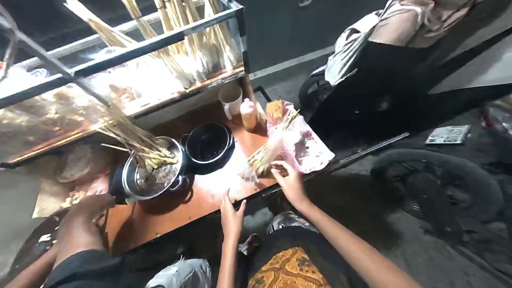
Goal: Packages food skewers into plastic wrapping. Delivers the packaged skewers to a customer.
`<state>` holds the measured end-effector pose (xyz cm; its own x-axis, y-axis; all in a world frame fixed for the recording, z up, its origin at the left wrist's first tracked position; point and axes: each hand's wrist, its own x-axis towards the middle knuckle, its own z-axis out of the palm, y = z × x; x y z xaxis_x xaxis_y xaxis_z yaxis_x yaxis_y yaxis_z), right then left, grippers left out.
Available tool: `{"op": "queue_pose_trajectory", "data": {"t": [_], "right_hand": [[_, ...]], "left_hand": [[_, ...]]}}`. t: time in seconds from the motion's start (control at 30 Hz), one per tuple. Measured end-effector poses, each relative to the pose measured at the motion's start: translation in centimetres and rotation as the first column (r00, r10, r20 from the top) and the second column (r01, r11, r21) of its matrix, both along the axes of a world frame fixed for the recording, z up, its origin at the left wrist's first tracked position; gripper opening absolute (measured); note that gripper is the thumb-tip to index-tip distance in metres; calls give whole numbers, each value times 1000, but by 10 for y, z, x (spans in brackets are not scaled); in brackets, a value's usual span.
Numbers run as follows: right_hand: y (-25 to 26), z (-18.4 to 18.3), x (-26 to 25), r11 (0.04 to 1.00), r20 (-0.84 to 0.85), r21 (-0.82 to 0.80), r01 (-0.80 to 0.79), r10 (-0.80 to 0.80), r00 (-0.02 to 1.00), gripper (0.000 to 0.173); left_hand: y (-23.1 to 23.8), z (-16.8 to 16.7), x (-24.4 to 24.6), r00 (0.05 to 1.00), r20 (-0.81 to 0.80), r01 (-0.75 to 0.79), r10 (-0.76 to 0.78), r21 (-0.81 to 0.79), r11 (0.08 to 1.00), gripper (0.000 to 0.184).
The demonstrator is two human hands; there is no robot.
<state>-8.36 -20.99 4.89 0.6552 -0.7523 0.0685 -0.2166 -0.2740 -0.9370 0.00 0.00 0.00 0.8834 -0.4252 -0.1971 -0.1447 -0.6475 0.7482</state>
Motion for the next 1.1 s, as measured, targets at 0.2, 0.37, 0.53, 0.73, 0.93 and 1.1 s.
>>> {"op": "queue_pose_trajectory", "data": {"t": [0.2, 0.37, 0.53, 0.73, 0.93, 1.1], "right_hand": [[-155, 29, -9, 921, -414, -377, -98, -73, 908, 32], [-204, 7, 34, 919, -592, -227, -323, 134, 795, 59], [-201, 9, 15, 891, -652, -245, -381, 139, 745, 22], [-195, 12, -5, 837, -383, -441, -324, 151, 911, 30], [-200, -4, 10, 950, -359, -132, -283, 220, 907, 31], [-201, -5, 7, 998, -315, 2, -59, 57, 947, 28]], "left_hand": [[-94, -13, 53, 984, 168, 61, -57, -19, 998, 75], [-94, -6, 40, 991, 70, -120, 118, 30, 992, 88], [-50, 13, -5, 982, -143, -96, 120, 165, 982, 111], [-29, 74, -2, 674, -718, 585, -174, 374, 720, 52], [-90, 161, -3, 859, -50, 510, -509, 167, 844, 21], [-194, 96, 24, 857, 319, 423, -404, 11, 906, 98]]}}
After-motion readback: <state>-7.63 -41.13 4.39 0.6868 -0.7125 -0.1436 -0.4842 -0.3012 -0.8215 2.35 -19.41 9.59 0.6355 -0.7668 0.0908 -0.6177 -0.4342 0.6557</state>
